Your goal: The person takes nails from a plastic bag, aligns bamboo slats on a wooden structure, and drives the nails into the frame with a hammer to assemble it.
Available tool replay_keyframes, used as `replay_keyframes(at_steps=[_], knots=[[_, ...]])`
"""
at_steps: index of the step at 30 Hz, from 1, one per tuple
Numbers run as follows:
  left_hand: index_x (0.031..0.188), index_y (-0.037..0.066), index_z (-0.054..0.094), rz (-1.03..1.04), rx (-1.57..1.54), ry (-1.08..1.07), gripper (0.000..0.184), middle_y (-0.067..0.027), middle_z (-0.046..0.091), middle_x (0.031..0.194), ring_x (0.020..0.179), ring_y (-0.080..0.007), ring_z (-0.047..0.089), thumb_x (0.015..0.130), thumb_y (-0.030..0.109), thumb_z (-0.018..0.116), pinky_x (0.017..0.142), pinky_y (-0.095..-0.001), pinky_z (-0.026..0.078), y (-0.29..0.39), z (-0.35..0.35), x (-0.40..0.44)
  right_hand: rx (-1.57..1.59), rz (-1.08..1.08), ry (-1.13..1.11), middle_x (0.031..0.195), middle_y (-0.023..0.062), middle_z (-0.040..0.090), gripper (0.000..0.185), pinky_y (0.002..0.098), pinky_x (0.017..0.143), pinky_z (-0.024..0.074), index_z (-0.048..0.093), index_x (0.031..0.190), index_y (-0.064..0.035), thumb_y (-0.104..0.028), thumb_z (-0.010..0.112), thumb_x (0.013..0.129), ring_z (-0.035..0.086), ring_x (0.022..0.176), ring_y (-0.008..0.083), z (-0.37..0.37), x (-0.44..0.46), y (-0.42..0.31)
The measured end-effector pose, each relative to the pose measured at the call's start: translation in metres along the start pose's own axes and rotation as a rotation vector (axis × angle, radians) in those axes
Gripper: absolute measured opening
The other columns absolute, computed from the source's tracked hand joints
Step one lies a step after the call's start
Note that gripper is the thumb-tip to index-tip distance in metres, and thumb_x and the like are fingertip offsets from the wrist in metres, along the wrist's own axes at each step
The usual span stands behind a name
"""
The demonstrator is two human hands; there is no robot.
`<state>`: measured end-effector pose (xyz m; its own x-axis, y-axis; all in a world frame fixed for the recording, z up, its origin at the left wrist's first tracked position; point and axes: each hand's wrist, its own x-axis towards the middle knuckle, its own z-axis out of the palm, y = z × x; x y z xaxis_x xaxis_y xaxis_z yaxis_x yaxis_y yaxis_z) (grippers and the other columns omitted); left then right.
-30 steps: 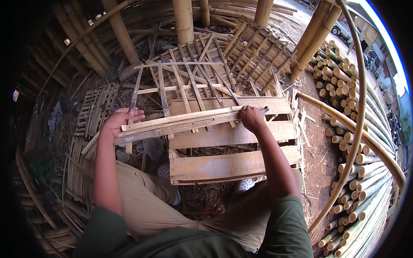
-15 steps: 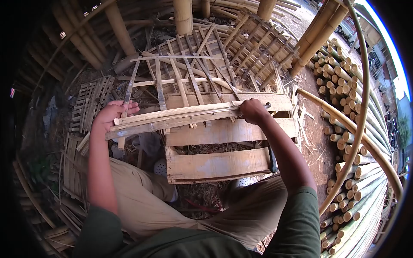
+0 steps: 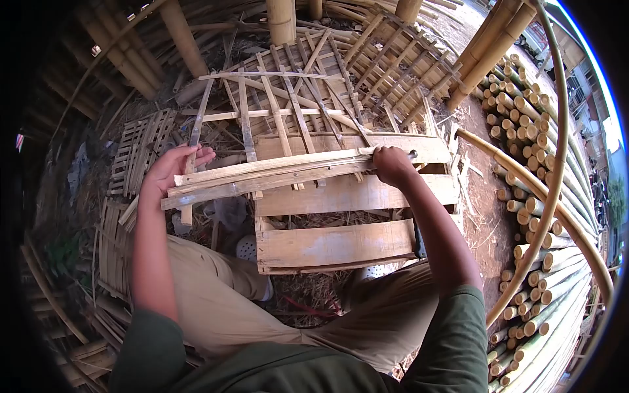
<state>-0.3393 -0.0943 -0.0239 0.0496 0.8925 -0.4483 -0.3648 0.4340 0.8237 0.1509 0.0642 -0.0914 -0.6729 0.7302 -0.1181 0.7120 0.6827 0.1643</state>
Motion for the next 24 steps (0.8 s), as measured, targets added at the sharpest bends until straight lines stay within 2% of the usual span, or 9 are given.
replay_keyframes(at_steps=[3,5,6,7,10,14,18,21,24], knots=[[0.107,-0.001,0.057,-0.017,-0.153,0.104,0.024,-0.0147,0.051,0.136,0.137,-0.0306,0.039,0.090,0.016,0.056,0.106,-0.0510,0.041,-0.015,0.015,0.009,0.027,0.043,0.133,0.092,0.0231,0.065,0.031,0.0444,0.071,0.0548,0.054,0.107,0.0089,-0.006,0.055,0.080,0.067,0.081,0.0366,0.014,-0.009,-0.005],[0.111,-0.001,0.054,0.011,-0.289,-0.175,0.025,-0.0169,0.043,0.145,0.140,-0.0330,0.035,0.091,0.014,0.051,0.111,-0.0529,0.034,-0.033,0.002,0.026,0.025,0.062,0.109,0.098,0.0234,0.064,0.032,0.0439,0.071,0.0550,0.052,0.111,0.0080,-0.007,0.052,0.083,0.067,0.085,0.0360,0.014,-0.009,-0.007],[0.129,-0.002,0.042,0.106,-0.304,-0.197,0.042,-0.0195,0.031,0.152,0.143,-0.0342,0.029,0.089,0.010,0.047,0.114,-0.0543,0.030,-0.034,0.005,0.028,0.037,0.090,0.105,0.097,0.0234,0.064,0.032,0.0436,0.071,0.0550,0.052,0.111,0.0080,-0.007,0.052,0.083,0.067,0.084,0.0358,0.012,-0.010,-0.009],[0.129,-0.002,0.042,0.106,-0.299,-0.197,0.042,-0.0195,0.031,0.152,0.143,-0.0342,0.029,0.089,0.010,0.047,0.114,-0.0543,0.030,-0.035,0.006,0.028,0.050,0.120,0.097,0.097,0.0235,0.064,0.031,0.0433,0.071,0.0550,0.053,0.111,0.0081,-0.007,0.051,0.083,0.067,0.084,0.0357,0.010,-0.010,-0.010],[0.153,0.015,-0.011,0.302,-0.358,-0.314,0.092,-0.0252,0.018,0.155,0.144,-0.0405,0.021,0.083,0.001,0.047,0.113,-0.0590,0.028,-0.040,0.015,0.023,0.069,0.116,0.140,0.100,0.0227,0.063,0.035,0.0441,0.072,0.0544,0.051,0.112,0.0072,-0.008,0.058,0.082,0.066,0.087,0.0366,0.017,-0.013,-0.010],[0.154,0.033,0.005,0.276,-0.539,-0.361,0.099,-0.0244,0.009,0.157,0.141,-0.0505,0.017,0.071,-0.003,0.045,0.108,-0.0682,0.028,-0.044,0.046,0.010,0.183,0.132,0.197,0.105,0.0224,0.061,0.045,0.0466,0.077,0.0526,0.050,0.115,0.0061,-0.010,0.068,0.077,0.064,0.091,0.0389,0.017,-0.018,-0.014],[0.155,0.029,0.008,0.368,-0.451,-0.421,0.104,-0.0222,0.012,0.158,0.140,-0.0479,0.025,0.062,-0.005,0.042,0.107,-0.0675,0.031,-0.038,0.053,0.003,0.255,0.103,0.185,0.111,0.0260,0.060,0.047,0.0486,0.084,0.0493,0.047,0.118,0.0061,-0.011,0.066,0.079,0.060,0.099,0.0417,0.014,-0.022,-0.012],[0.155,0.027,0.000,0.442,-0.362,-0.478,0.101,-0.0235,0.014,0.157,0.138,-0.0457,0.031,0.067,-0.007,0.037,0.108,-0.0655,0.031,-0.033,0.060,-0.003,0.221,0.073,0.339,0.112,0.0278,0.058,0.048,0.0461,0.090,0.0476,0.046,0.120,0.0105,-0.010,0.064,0.080,0.059,0.102,0.0420,0.031,-0.019,-0.014],[0.155,0.022,0.004,0.422,-0.272,-0.370,0.103,-0.0221,0.018,0.156,0.138,-0.0431,0.033,0.063,-0.011,0.038,0.108,-0.0605,0.034,-0.027,0.060,-0.008,0.222,0.076,0.398,0.114,0.0294,0.058,0.050,0.0468,0.092,0.0467,0.045,0.122,0.0111,-0.011,0.063,0.081,0.057,0.106,0.0432,0.046,-0.020,-0.012]])
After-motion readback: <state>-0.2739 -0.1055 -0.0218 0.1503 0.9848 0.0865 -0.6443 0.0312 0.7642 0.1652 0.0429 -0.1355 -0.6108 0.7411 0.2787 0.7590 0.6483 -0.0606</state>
